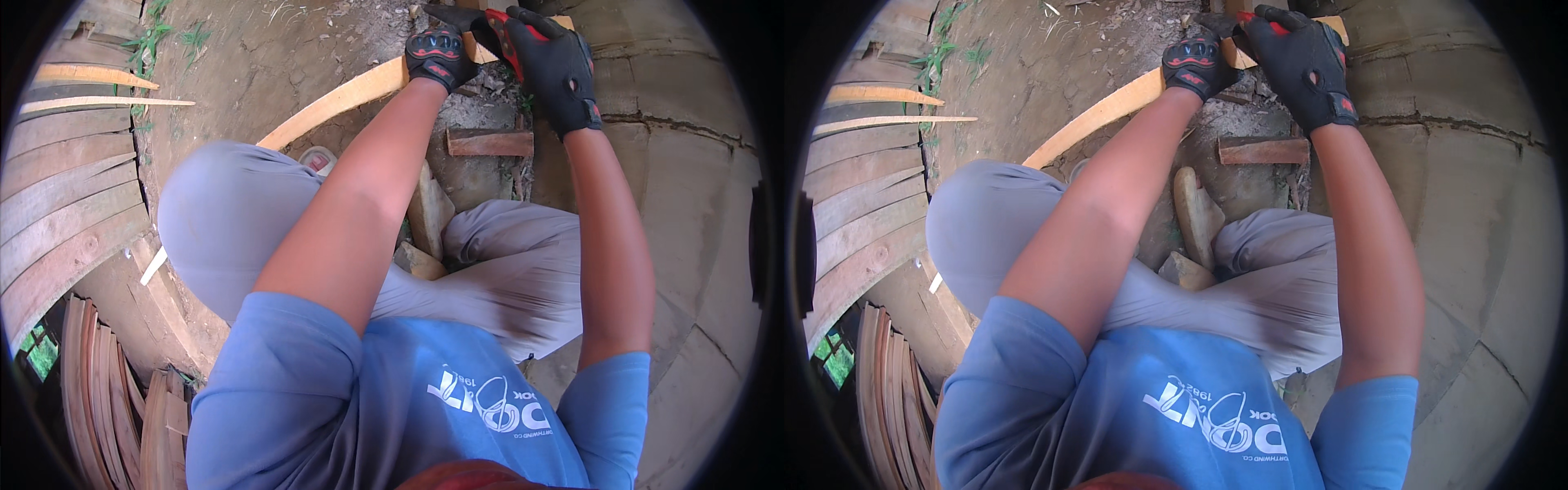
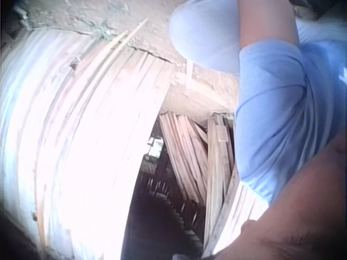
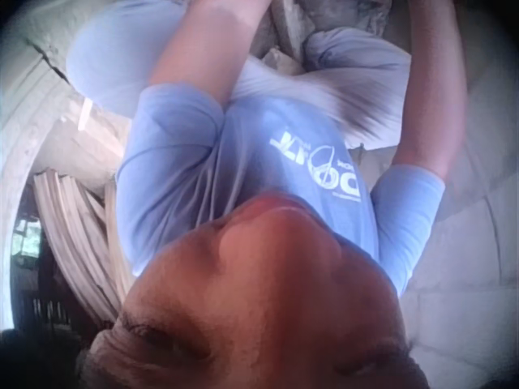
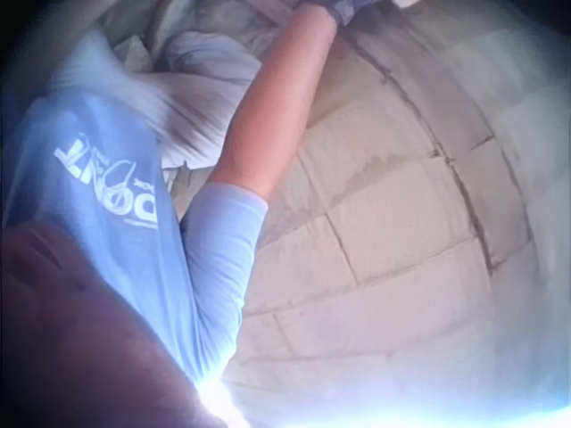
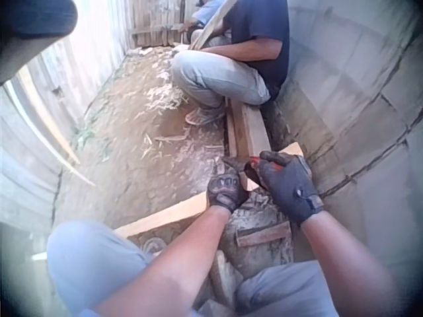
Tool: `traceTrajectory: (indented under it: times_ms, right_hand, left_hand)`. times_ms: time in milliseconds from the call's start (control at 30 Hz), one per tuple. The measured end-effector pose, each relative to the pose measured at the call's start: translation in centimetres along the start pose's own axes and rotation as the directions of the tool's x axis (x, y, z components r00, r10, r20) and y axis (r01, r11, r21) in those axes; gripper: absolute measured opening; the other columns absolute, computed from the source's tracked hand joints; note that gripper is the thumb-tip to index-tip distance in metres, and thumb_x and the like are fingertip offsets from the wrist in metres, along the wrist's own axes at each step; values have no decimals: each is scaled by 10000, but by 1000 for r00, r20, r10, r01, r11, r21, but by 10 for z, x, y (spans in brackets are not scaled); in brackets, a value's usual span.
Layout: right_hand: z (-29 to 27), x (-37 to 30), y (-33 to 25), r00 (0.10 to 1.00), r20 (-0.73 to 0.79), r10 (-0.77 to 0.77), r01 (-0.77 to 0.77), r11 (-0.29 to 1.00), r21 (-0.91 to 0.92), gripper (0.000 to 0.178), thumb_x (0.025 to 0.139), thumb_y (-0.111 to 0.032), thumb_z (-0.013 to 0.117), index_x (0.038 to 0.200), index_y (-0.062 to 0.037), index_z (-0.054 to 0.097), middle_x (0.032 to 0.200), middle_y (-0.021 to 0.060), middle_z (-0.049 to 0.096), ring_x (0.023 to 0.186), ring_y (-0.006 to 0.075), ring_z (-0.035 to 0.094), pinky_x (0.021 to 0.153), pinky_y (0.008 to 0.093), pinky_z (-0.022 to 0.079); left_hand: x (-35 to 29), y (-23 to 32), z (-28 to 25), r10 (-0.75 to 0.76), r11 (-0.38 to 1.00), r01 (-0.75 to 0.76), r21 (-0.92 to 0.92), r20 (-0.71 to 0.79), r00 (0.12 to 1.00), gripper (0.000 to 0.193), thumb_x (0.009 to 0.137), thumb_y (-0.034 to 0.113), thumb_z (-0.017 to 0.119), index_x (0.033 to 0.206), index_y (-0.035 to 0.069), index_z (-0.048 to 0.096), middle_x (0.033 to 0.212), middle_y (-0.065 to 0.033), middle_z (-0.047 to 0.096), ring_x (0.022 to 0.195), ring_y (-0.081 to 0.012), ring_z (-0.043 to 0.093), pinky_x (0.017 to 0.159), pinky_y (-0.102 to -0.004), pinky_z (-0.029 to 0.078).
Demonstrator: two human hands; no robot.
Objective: The person sits on the ground and uses a hand saw to shave thin strips from a long piece of wood. The wood is held steady by the person's left hand and foot while the saw is used in the right hand to remove material.
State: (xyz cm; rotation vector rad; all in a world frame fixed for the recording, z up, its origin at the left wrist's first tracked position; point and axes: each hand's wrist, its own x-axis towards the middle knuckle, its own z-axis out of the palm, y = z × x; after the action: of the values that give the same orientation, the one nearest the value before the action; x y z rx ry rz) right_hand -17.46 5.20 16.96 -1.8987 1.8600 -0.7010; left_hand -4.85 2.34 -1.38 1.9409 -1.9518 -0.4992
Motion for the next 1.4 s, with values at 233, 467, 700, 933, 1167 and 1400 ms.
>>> traceTrajectory:
  times_ms: [233,467,700,933,1167,1400]
  right_hand:
    - [38,5,25,996,-73,-48,61,982,178,412,982,-275,727,1207,66,787,1023,209,830,967,265,808,884,380,621]
    - [74,39,45,986,-115,-122,112,990,-90,408,961,-351,700,1202,-45,823,1084,256,799,1040,409,778,971,466,603]
    - [83,40,69,978,-99,-186,181,982,-50,466,965,-451,683,1263,-115,809,1180,219,794,1124,398,755,1006,456,578]
    - [81,9,86,972,-159,-173,192,975,112,380,1080,-376,645,1325,-124,791,1212,203,797,1163,376,760,1008,449,574]
    - [80,0,77,977,-139,-164,198,940,277,412,1111,-319,588,1385,-63,758,1198,172,819,1109,279,790,979,385,577]
    - [91,-36,95,995,-4,95,-76,813,578,450,1133,-294,582,1496,-43,673,1253,133,782,1117,185,709,990,341,545]
  left_hand:
    - [0,6,-4,14,1000,-13,18,-19,1000,581,829,611,811,1213,175,802,1170,-117,815,1115,-292,786,964,-472,613]
    - [2,8,-17,127,990,-127,-59,2,992,795,917,437,704,1625,132,511,1656,-178,523,1526,-322,509,1255,-424,425]
    - [-2,4,0,21,999,-21,-28,-16,1000,504,831,568,797,1123,158,817,1122,-136,814,1044,-297,796,933,-462,614]
    - [3,6,-13,81,997,-81,-11,16,997,479,822,525,780,1081,123,807,1062,-155,804,1021,-326,786,901,-459,602]
    - [11,-2,-26,98,995,-99,2,148,984,629,785,611,786,1128,84,808,1182,-199,793,1108,-346,775,978,-461,609]
    - [21,-4,-34,79,996,-91,22,336,939,789,739,659,796,1241,50,783,1303,-222,760,1226,-346,738,1048,-465,589]
